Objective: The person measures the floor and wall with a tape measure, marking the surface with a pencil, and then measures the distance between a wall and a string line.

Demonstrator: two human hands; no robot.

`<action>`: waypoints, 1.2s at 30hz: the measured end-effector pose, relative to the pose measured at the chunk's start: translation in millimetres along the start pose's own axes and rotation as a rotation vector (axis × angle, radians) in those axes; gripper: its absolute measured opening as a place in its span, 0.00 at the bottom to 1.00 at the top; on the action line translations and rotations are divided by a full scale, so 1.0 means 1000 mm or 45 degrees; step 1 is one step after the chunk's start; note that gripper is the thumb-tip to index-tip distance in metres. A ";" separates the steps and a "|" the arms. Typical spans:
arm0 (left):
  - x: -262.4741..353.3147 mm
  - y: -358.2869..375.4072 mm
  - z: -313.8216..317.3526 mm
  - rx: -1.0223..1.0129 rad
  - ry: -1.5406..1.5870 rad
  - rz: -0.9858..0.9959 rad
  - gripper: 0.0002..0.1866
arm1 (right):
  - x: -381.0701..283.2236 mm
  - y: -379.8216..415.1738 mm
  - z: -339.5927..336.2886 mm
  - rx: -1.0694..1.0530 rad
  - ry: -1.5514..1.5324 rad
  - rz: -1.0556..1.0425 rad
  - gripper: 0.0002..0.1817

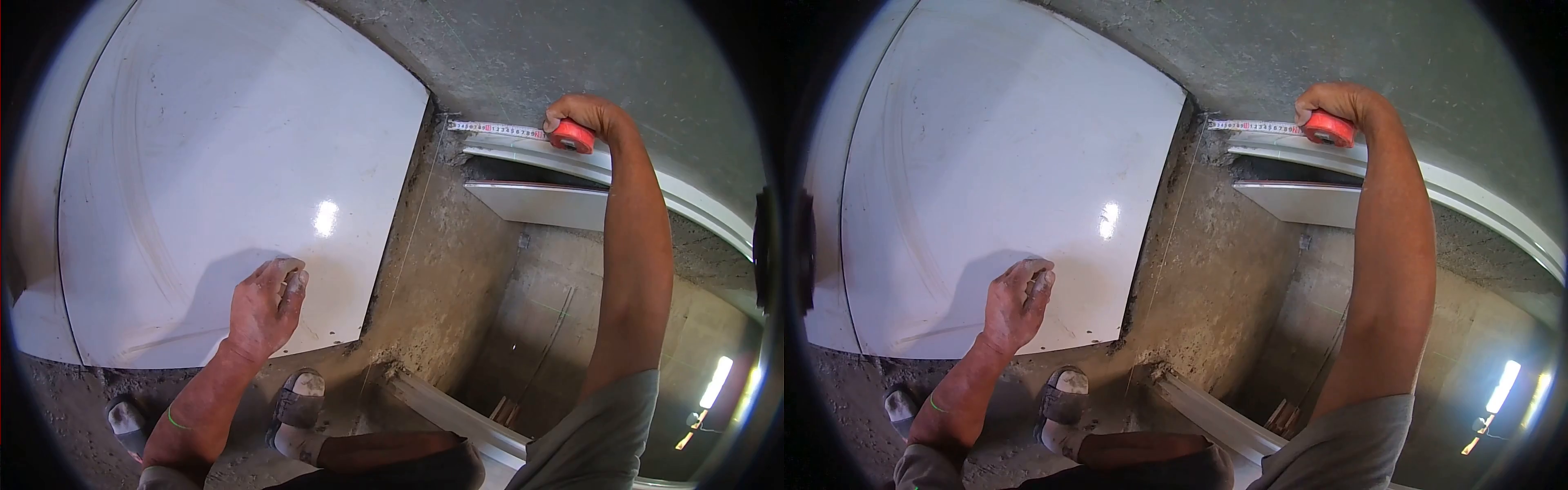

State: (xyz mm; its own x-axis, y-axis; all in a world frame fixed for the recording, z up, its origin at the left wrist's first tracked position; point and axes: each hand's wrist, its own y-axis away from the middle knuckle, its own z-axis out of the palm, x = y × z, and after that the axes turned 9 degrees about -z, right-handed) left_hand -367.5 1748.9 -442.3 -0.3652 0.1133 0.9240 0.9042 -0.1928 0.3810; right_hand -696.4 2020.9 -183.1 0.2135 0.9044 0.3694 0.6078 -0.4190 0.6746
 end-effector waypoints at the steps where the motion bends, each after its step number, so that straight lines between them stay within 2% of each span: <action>1: -0.001 0.000 0.001 0.028 -0.021 0.042 0.07 | 0.002 -0.002 0.000 -0.001 -0.001 -0.001 0.14; 6: 0.000 -0.001 0.000 0.051 -0.043 0.088 0.07 | 0.002 -0.001 0.000 0.000 -0.037 -0.026 0.14; 9: 0.003 -0.001 -0.001 -0.003 -0.034 -0.004 0.07 | -0.005 0.006 0.001 -0.009 -0.009 -0.020 0.14; 17: -0.001 0.000 0.001 0.038 -0.028 0.069 0.07 | 0.002 -0.001 0.001 0.006 -0.012 -0.054 0.14; 36: 0.004 -0.001 -0.001 0.027 -0.044 0.063 0.07 | 0.000 0.003 0.001 0.029 0.001 -0.061 0.16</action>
State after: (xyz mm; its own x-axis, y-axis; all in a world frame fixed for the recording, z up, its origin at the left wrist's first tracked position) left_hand -369.8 1748.4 -439.1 -0.3128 0.1375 0.9398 0.9254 -0.1785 0.3342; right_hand -693.4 2019.7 -181.7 0.1832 0.9233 0.3377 0.6348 -0.3734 0.6765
